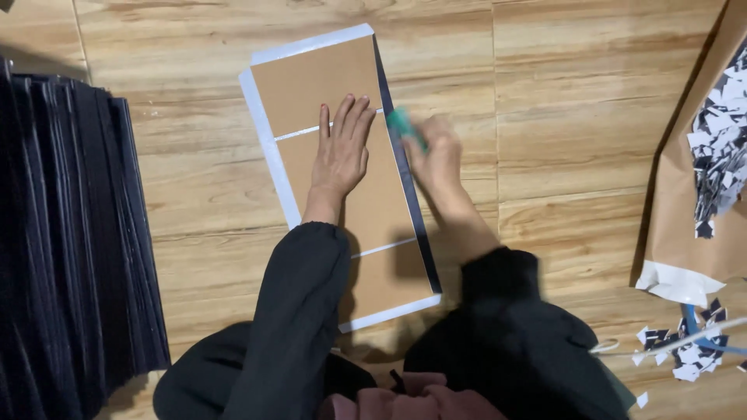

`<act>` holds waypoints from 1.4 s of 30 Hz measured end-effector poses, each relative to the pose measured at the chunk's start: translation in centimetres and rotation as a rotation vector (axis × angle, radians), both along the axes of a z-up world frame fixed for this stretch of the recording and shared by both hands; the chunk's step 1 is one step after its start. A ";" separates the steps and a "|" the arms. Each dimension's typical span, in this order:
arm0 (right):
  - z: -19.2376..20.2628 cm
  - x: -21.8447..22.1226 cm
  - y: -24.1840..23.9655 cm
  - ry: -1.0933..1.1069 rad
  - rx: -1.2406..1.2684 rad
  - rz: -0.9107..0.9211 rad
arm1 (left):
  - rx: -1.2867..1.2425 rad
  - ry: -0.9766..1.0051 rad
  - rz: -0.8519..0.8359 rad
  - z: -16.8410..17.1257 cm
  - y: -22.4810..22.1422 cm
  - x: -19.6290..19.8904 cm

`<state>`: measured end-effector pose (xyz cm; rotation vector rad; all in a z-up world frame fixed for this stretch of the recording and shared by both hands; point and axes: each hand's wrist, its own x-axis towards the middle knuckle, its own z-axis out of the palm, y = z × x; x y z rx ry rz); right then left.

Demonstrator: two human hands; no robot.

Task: Applying adhesive to the edges of cardboard panels using a small tool to prepare them for folder assembly.

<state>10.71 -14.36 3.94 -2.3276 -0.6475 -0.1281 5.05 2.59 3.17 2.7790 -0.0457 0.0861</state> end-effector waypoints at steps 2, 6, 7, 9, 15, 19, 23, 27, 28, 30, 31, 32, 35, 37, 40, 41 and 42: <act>-0.7 -0.7 0.2 -0.016 -0.019 0.064 | 0.001 -0.010 0.036 -0.6 0.1 0.3; 1.2 -2.3 -0.3 0.090 -0.025 0.210 | 0.009 -0.041 0.044 -0.7 0.2 0.1; 0.8 -2.4 -1.0 0.083 -0.030 0.212 | 0.005 -0.048 0.047 -0.5 0.4 0.8; -0.1 -5.0 -2.5 -0.055 -0.046 0.084 | -0.027 -0.159 -0.056 -0.1 0.8 -0.2; 1.4 -9.1 -5.5 0.253 0.149 0.061 | 0.008 -0.172 -0.043 -1.6 0.4 0.4; -1.4 -15.2 -7.5 -0.030 -0.012 0.077 | 0.063 -0.182 -0.056 -1.8 -0.3 0.3; 0.3 -21.7 -10.1 0.419 -0.140 0.145 | 0.166 0.031 -0.001 -0.5 -1.3 0.4; 1.0 -18.9 -12.7 0.221 0.064 -0.151 | 0.140 0.281 0.056 1.7 -1.8 1.5; 0.2 -19.4 -12.6 0.226 0.068 -0.158 | 0.145 0.285 0.049 2.2 -3.0 0.1; -1.4 -19.7 -12.3 0.386 -0.157 -0.107 | 0.229 0.134 0.143 3.4 -5.2 -1.9; -2.1 -20.4 -12.6 0.381 -0.152 -0.112 | 0.232 0.127 0.139 3.5 -6.8 -3.7; -3.0 -21.0 -12.8 0.213 -0.222 -0.058 | 0.188 0.284 0.098 3.6 -8.3 -5.7; -5.6 -23.4 -13.1 -0.054 -0.286 0.005 | 0.171 0.428 0.075 3.0 -9.9 -8.0; -3.8 -23.7 -13.0 -0.170 -0.293 0.012 | 0.188 0.399 0.093 2.8 -10.1 -7.8; 1.8 -22.4 -13.0 0.407 -0.460 0.102 | 0.156 0.408 0.099 3.8 -10.1 -7.9; 2.0 -21.8 -13.4 0.509 -0.229 -0.015 | 0.180 0.407 0.089 4.4 -10.4 -8.3; 2.1 -21.8 -13.8 0.621 0.007 -0.126 | 0.206 0.421 0.077 4.8 -10.6 -9.2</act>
